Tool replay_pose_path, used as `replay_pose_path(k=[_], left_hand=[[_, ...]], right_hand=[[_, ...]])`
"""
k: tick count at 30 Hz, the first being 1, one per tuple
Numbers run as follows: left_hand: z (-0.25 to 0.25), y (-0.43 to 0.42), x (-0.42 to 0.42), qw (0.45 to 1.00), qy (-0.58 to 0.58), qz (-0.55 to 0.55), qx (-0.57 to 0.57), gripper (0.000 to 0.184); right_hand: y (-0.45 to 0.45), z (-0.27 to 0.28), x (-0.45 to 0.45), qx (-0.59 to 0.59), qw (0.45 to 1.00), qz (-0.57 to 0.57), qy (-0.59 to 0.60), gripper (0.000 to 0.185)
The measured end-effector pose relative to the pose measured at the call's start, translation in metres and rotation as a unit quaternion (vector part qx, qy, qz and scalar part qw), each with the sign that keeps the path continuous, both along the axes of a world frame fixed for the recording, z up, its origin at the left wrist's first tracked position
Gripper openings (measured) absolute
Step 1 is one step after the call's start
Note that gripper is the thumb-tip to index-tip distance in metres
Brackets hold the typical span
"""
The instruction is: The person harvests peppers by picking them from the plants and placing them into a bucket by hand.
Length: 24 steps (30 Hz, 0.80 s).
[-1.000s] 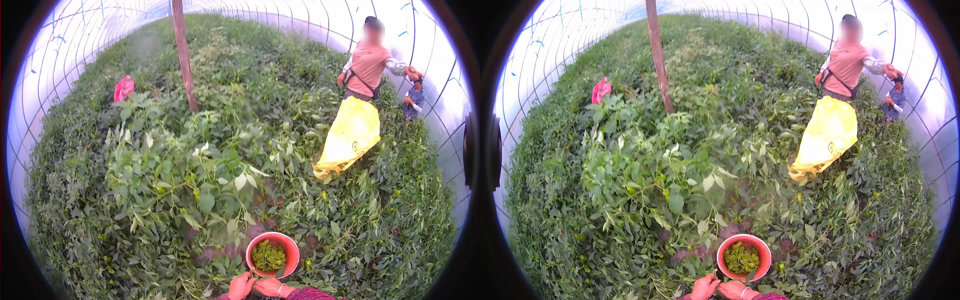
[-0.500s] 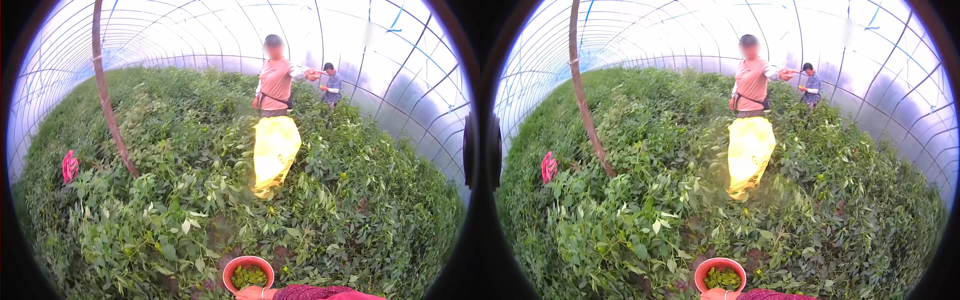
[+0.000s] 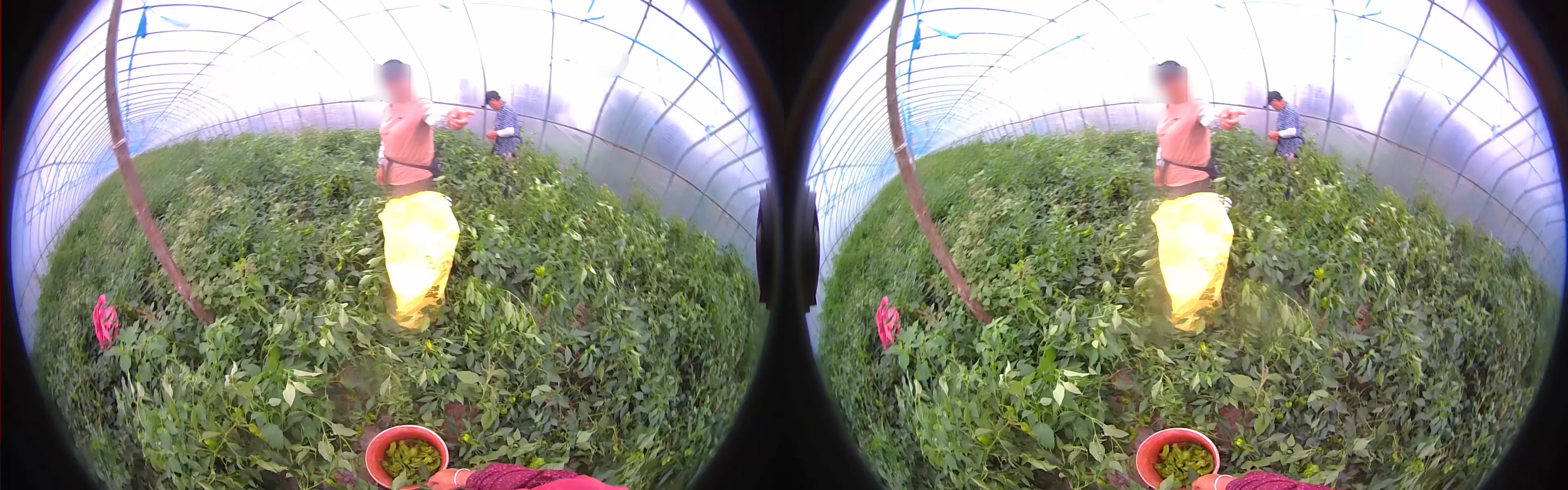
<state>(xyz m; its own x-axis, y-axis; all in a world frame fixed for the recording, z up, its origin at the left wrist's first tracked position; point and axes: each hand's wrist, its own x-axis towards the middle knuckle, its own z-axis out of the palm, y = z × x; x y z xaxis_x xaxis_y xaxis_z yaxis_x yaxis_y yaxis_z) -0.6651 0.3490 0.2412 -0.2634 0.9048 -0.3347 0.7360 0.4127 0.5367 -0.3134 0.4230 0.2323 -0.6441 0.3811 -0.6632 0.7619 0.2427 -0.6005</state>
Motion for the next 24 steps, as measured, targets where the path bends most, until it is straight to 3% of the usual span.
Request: replay_pose_path(k=[1,2,4,6,12,14,15,18,19,20,22,23,24], left_hand=[[0.006,0.016,0.011,0.999,-0.004,-0.026,0.022,0.041],[0.017,0.037,0.026,0.997,-0.015,-0.055,0.046,0.040],[0.034,0.070,0.057,0.989,-0.039,-0.120,0.079,0.039],[0.041,0.099,0.096,0.973,-0.067,-0.198,0.101,0.038],[0.050,0.134,0.237,0.860,-0.159,-0.478,0.087,0.035],[0.046,0.125,0.278,0.807,-0.173,-0.560,0.068,0.034],[0.049,0.117,0.296,0.785,-0.183,-0.590,0.058,0.033],[0.048,0.089,0.344,0.712,-0.192,-0.675,0.036,0.032],[0.048,0.077,0.357,0.689,-0.194,-0.698,0.030,0.031],[0.048,0.066,0.369,0.666,-0.195,-0.720,0.022,0.031],[0.047,0.044,0.387,0.625,-0.195,-0.756,0.011,0.030],[0.047,0.034,0.396,0.607,-0.195,-0.771,0.007,0.029],[0.046,0.026,0.401,0.591,-0.195,-0.783,0.004,0.029]], right_hand=[[-0.002,0.006,0.010,-0.025,0.999,-0.034,-0.020,0.043],[-0.014,-0.127,0.034,0.083,0.989,-0.062,0.107,0.031],[-0.022,-0.080,0.052,0.064,0.987,-0.136,0.057,0.031],[-0.042,-0.102,0.078,0.097,0.956,-0.270,0.060,0.029],[-0.158,-0.126,0.127,0.095,0.846,-0.512,-0.116,0.028],[-0.204,-0.185,0.131,0.169,0.922,-0.320,-0.142,0.027],[-0.229,-0.170,0.125,0.249,0.921,-0.250,-0.168,0.024],[-0.275,-0.165,0.086,0.134,0.873,-0.435,-0.176,0.024],[-0.285,-0.175,0.072,0.063,0.798,-0.579,-0.154,0.023],[-0.297,-0.206,0.060,0.060,0.778,-0.612,-0.126,0.023],[-0.301,-0.128,0.044,0.090,0.819,-0.548,-0.143,0.023],[-0.303,-0.157,0.041,0.168,0.901,-0.361,-0.172,0.024],[-0.306,-0.163,0.036,0.146,0.862,-0.463,-0.145,0.024]])
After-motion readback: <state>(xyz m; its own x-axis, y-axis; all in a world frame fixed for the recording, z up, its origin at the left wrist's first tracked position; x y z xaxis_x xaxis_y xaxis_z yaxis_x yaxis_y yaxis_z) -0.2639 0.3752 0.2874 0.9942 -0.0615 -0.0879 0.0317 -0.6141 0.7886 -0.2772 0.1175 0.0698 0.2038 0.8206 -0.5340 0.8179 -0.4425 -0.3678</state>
